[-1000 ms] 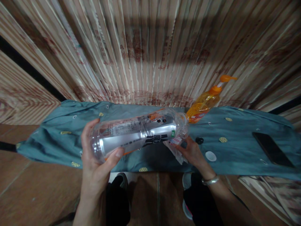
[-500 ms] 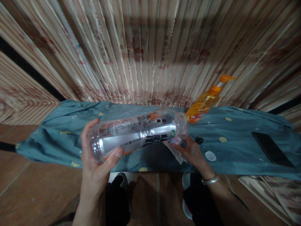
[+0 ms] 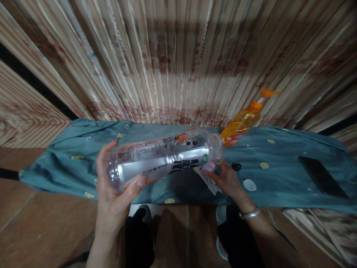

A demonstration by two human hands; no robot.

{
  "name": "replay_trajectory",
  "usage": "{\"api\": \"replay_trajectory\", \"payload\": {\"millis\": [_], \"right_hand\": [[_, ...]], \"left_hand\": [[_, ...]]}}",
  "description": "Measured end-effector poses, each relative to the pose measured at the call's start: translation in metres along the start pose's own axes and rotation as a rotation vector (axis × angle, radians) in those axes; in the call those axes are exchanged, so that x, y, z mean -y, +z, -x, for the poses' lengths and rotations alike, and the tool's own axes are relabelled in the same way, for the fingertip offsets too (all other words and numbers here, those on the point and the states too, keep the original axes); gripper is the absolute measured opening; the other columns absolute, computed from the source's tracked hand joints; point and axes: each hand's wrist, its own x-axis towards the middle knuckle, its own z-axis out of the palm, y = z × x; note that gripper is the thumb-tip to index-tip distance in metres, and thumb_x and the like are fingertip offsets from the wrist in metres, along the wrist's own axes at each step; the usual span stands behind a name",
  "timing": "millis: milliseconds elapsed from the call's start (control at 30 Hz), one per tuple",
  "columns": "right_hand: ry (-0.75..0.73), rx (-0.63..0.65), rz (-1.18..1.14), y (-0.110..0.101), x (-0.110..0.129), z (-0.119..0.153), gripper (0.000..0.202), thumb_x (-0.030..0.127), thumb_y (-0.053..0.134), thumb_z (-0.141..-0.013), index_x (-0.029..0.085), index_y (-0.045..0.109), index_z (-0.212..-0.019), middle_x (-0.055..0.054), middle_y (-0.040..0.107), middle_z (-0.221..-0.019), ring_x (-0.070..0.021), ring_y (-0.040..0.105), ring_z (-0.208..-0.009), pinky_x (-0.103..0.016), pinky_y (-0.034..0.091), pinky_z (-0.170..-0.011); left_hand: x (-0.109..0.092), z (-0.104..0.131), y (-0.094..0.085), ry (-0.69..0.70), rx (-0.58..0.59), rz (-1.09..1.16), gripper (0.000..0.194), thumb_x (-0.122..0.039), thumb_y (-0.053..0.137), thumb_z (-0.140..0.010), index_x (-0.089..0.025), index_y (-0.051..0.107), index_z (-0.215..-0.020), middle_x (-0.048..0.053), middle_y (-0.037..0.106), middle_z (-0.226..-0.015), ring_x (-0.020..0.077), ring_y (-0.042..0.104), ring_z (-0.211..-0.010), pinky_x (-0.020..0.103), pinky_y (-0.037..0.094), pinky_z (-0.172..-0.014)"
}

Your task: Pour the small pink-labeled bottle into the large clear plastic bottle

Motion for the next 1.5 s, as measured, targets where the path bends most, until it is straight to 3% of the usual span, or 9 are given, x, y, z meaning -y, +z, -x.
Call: {"api": "replay_trajectory", "payload": {"millis": [200,500,667,833,967,1133,1500], "right_hand": [[-0.006,-0.016,0.001,-0.0001,0.0020,0.0000,0.057,0.069,0.083,-0.092,0.025,0.075,-0.127,-0.015,0.093,-0.110,-0.0412,0.090,-0.100,-0.052,0.072,-0.087],[0.014,0.020,0.031,-0.0018,0.0014,-0.0011,0.057,0.060,0.083,-0.090,0.021,0.073,-0.131,-0.018,0.092,-0.112,-0.0421,0.090,-0.103,-0.053,0.073,-0.087],[-0.005,0.015,0.047,-0.0014,-0.0009,-0.0009,0.054,0.059,0.083,-0.091,0.023,0.072,-0.129,-0.017,0.092,-0.113,-0.0412,0.090,-0.104,-0.050,0.072,-0.088],[-0.016,0.017,0.044,-0.0017,-0.0018,-0.0017,0.059,0.068,0.082,-0.093,0.022,0.073,-0.129,-0.018,0.092,-0.114,-0.0419,0.090,-0.105,-0.052,0.073,-0.090],[-0.008,0.003,0.042,-0.0002,-0.0016,-0.0018,0.058,0.072,0.080,-0.093,0.024,0.073,-0.125,-0.017,0.092,-0.112,-0.0421,0.090,-0.103,-0.054,0.073,-0.089],[0.002,0.010,0.015,-0.0005,0.0008,-0.0014,0.055,0.066,0.082,-0.091,0.023,0.073,-0.125,-0.017,0.092,-0.112,-0.0423,0.090,-0.103,-0.054,0.073,-0.089],[0.012,0.015,0.053,-0.0041,0.0044,-0.0014,0.055,0.064,0.082,-0.091,0.024,0.073,-0.127,-0.015,0.092,-0.109,-0.0406,0.090,-0.101,-0.051,0.072,-0.087]], "left_hand": [[0.0030,-0.0014,-0.0011,0.016,-0.025,0.018,0.088,-0.052,0.106,-0.079,-0.036,0.067,-0.157,0.005,0.077,-0.137,0.0336,0.072,-0.122,0.045,0.057,-0.104],[0.0061,-0.0027,-0.0010,0.026,-0.035,-0.014,0.097,-0.053,0.108,-0.073,-0.032,0.066,-0.158,0.005,0.078,-0.135,0.0341,0.075,-0.122,0.045,0.058,-0.104],[0.0046,-0.0025,-0.0006,0.034,-0.028,-0.015,0.095,-0.055,0.107,-0.076,-0.034,0.066,-0.159,0.004,0.078,-0.136,0.0339,0.075,-0.123,0.045,0.060,-0.104],[0.0039,-0.0015,-0.0006,0.041,-0.008,-0.008,0.086,-0.057,0.102,-0.084,-0.038,0.066,-0.160,0.006,0.077,-0.139,0.0346,0.075,-0.125,0.047,0.060,-0.106],[0.0047,-0.0022,0.0001,0.033,-0.005,0.010,0.086,-0.056,0.103,-0.083,-0.040,0.067,-0.159,0.005,0.078,-0.139,0.0348,0.074,-0.125,0.048,0.061,-0.106],[0.0063,-0.0030,0.0006,0.062,-0.022,0.014,0.085,-0.053,0.105,-0.080,-0.041,0.069,-0.156,0.002,0.079,-0.136,0.0331,0.075,-0.122,0.045,0.061,-0.102],[0.0057,-0.0035,-0.0001,0.040,-0.031,-0.043,0.094,-0.055,0.106,-0.073,-0.037,0.066,-0.156,0.005,0.077,-0.138,0.0355,0.076,-0.123,0.049,0.061,-0.104]]}}
